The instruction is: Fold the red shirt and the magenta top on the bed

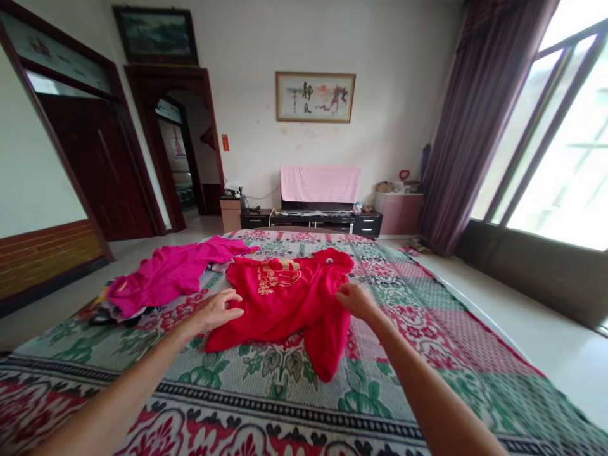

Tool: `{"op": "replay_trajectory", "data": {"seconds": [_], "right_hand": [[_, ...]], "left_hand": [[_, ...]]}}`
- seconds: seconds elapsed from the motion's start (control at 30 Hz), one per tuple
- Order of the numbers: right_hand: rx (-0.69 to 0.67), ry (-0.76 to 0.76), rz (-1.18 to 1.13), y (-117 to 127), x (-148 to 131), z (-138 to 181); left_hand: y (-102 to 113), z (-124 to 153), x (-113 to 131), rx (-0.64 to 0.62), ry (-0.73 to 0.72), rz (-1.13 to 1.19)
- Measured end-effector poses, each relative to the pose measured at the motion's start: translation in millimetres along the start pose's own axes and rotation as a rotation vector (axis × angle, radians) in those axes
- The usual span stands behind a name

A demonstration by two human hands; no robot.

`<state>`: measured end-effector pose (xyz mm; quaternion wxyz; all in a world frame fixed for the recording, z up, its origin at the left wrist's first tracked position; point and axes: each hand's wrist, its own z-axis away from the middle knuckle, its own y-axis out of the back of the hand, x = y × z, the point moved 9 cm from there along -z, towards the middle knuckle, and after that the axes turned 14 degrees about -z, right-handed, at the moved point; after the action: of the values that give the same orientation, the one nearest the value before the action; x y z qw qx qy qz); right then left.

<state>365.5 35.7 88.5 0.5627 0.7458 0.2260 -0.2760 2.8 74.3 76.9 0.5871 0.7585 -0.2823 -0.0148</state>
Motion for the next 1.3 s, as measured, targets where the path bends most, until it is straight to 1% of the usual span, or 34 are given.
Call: {"op": "replay_trajectory", "data": {"seconds": [0.07,0.13,0.27,0.4,0.43,0.47,0.57,0.63,0.7,0.77,0.8,0.87,0.93,1.0,1.07,1.13,1.23,1.3], "right_hand": [[-0.012,-0.029,0.036,-3,2,16],[-0.066,-0.076,0.029,-6,2,28],[-0.287,-0.197,-0.041,-21,-7,53],[-0.461,-0.248,-0.038,-40,-22,83],[-0.466,-0.241,-0.022,-44,-25,88],[-0.442,-0.217,0.009,-45,-28,90],[-0.323,-0.086,0.132,-45,-36,90],[-0.331,-0.024,0.159,-47,-36,89],[-0.379,-0.013,0.134,-47,-30,87],[-0.384,-0.028,0.092,-38,-22,83],[-0.367,-0.033,0.071,-31,-18,80],[-0.318,-0.043,0.026,-13,-9,75],[-0.271,-0.083,-0.021,5,4,71],[-0.221,-0.147,-0.064,23,20,69],[-0.149,-0.213,-0.071,44,38,69],[-0.066,-0.280,-0.034,66,55,70],[0.061,-0.380,0.052,97,78,75],[0.161,-0.424,0.105,115,91,80]], "left_hand": [[-7,14,-7,-0.009,-0.005,-0.029],[-9,23,-17,0.001,0.022,-0.021],[-10,33,-32,-0.014,0.095,0.082],[-12,44,-41,-0.058,0.161,0.137],[-13,47,-43,-0.069,0.179,0.152],[-14,50,-45,-0.086,0.191,0.167],[-16,56,-43,-0.140,0.174,0.156],[-17,57,-36,-0.162,0.104,0.112],[-20,57,-28,-0.182,0.034,0.073],[-23,55,-27,-0.187,0.016,0.046],[-23,54,-28,-0.167,0.021,0.037],[-18,50,-30,-0.084,0.037,0.041],[-10,47,-33,-0.004,0.081,0.098],[-4,47,-40,0.020,0.197,0.236],[0,51,-50,0.004,0.342,0.452],[5,56,-58,0.017,0.451,0.673],[16,63,-76,0.121,0.518,0.882],[20,68,-91,0.202,0.552,0.914]]}}
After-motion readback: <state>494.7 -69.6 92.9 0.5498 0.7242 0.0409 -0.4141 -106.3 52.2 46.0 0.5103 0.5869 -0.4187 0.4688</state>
